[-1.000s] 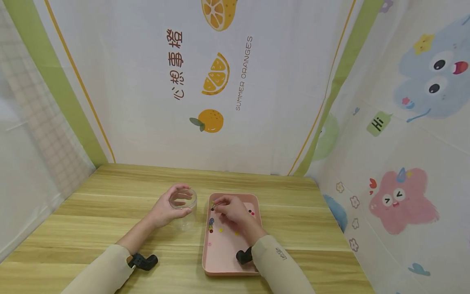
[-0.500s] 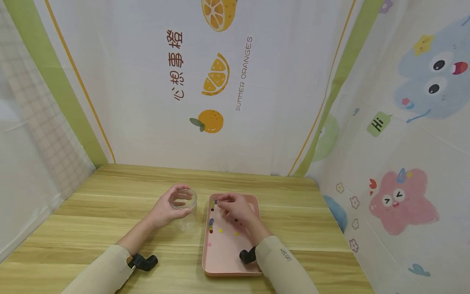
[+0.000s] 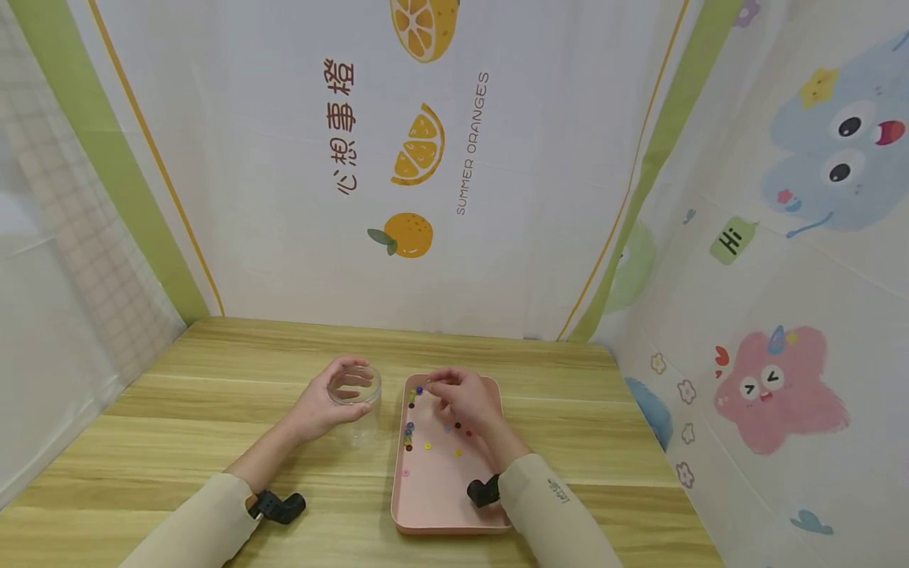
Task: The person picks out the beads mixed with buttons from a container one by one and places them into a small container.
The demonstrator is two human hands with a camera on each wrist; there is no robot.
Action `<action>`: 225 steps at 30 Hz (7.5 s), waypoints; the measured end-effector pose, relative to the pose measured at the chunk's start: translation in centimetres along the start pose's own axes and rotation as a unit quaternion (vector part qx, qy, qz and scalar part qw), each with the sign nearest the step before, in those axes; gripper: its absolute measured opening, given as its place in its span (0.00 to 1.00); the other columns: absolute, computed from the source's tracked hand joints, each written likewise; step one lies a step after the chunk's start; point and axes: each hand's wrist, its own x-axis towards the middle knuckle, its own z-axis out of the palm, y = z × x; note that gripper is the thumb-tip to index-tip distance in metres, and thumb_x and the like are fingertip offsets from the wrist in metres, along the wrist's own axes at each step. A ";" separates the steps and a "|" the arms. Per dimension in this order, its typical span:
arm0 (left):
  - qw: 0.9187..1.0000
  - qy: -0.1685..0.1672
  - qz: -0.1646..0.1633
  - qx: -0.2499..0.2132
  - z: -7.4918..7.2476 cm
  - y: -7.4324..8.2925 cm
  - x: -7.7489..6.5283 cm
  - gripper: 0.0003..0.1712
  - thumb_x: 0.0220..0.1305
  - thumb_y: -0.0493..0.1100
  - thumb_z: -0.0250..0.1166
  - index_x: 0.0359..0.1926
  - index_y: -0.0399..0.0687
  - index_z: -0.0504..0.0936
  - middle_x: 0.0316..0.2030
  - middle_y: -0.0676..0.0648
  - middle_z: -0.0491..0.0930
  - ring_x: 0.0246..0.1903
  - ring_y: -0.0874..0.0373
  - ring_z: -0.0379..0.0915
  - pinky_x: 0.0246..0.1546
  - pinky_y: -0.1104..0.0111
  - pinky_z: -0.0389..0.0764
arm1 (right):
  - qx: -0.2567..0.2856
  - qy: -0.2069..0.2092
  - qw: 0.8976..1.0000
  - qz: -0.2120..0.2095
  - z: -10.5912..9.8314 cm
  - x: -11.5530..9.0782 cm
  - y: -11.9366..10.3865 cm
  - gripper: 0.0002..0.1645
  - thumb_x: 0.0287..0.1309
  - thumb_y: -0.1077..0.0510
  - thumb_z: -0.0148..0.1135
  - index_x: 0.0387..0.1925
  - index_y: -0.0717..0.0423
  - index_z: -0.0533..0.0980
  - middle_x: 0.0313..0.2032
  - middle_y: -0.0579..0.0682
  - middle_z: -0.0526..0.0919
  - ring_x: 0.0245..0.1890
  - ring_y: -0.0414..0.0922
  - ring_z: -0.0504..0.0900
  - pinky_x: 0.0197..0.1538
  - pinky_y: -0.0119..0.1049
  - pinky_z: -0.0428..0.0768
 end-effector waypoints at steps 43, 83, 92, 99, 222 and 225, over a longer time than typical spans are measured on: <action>1.000 0.001 -0.006 -0.012 0.1 0.1 -0.1 0.40 0.65 0.37 0.79 0.73 0.44 0.69 0.66 0.31 0.79 0.67 0.28 0.77 0.67 0.32 0.77 | 0.041 -0.028 0.997 -0.060 0.0 -0.3 -4.1 0.18 0.75 0.53 0.69 0.60 0.54 0.84 0.44 0.44 0.85 0.31 0.45 0.74 0.32 0.34 0.69; 1.000 -0.001 -0.003 -0.014 0.1 0.0 -0.1 0.40 0.66 0.38 0.78 0.74 0.44 0.69 0.66 0.31 0.79 0.66 0.27 0.77 0.66 0.32 0.77 | 0.095 -0.061 0.990 -0.078 2.9 -0.3 -7.6 0.21 0.75 0.55 0.69 0.63 0.61 0.81 0.43 0.46 0.84 0.28 0.43 0.75 0.32 0.32 0.73; 1.000 0.001 0.000 -0.013 0.1 0.0 0.0 0.40 0.65 0.37 0.78 0.74 0.44 0.69 0.65 0.31 0.80 0.66 0.27 0.77 0.66 0.32 0.77 | 0.097 -0.074 0.989 -0.084 3.7 0.0 -8.3 0.24 0.76 0.55 0.68 0.65 0.64 0.79 0.40 0.44 0.84 0.28 0.42 0.76 0.32 0.34 0.73; 1.000 0.002 0.001 -0.008 0.0 0.0 -0.1 0.41 0.65 0.37 0.78 0.74 0.45 0.69 0.65 0.32 0.80 0.65 0.30 0.78 0.66 0.32 0.78 | 0.100 -0.085 0.988 -0.079 4.4 0.1 -9.1 0.21 0.76 0.56 0.67 0.63 0.61 0.80 0.39 0.43 0.82 0.27 0.40 0.74 0.29 0.32 0.72; 1.000 0.002 0.013 -0.004 0.0 -0.2 -0.1 0.40 0.66 0.37 0.78 0.74 0.43 0.69 0.66 0.31 0.80 0.65 0.29 0.78 0.65 0.34 0.78 | 0.045 -0.089 0.995 -0.028 -0.8 0.0 -0.9 0.33 0.74 0.52 0.71 0.74 0.53 0.73 0.61 0.56 0.82 0.53 0.55 0.88 0.46 0.41 0.88; 1.000 0.001 0.012 -0.004 0.0 -0.2 -0.1 0.41 0.66 0.37 0.78 0.74 0.41 0.69 0.66 0.31 0.80 0.65 0.30 0.78 0.65 0.34 0.78 | 0.042 -0.105 0.993 -0.020 -0.5 0.1 -0.9 0.33 0.74 0.51 0.71 0.74 0.55 0.73 0.63 0.59 0.82 0.54 0.56 0.88 0.46 0.42 0.88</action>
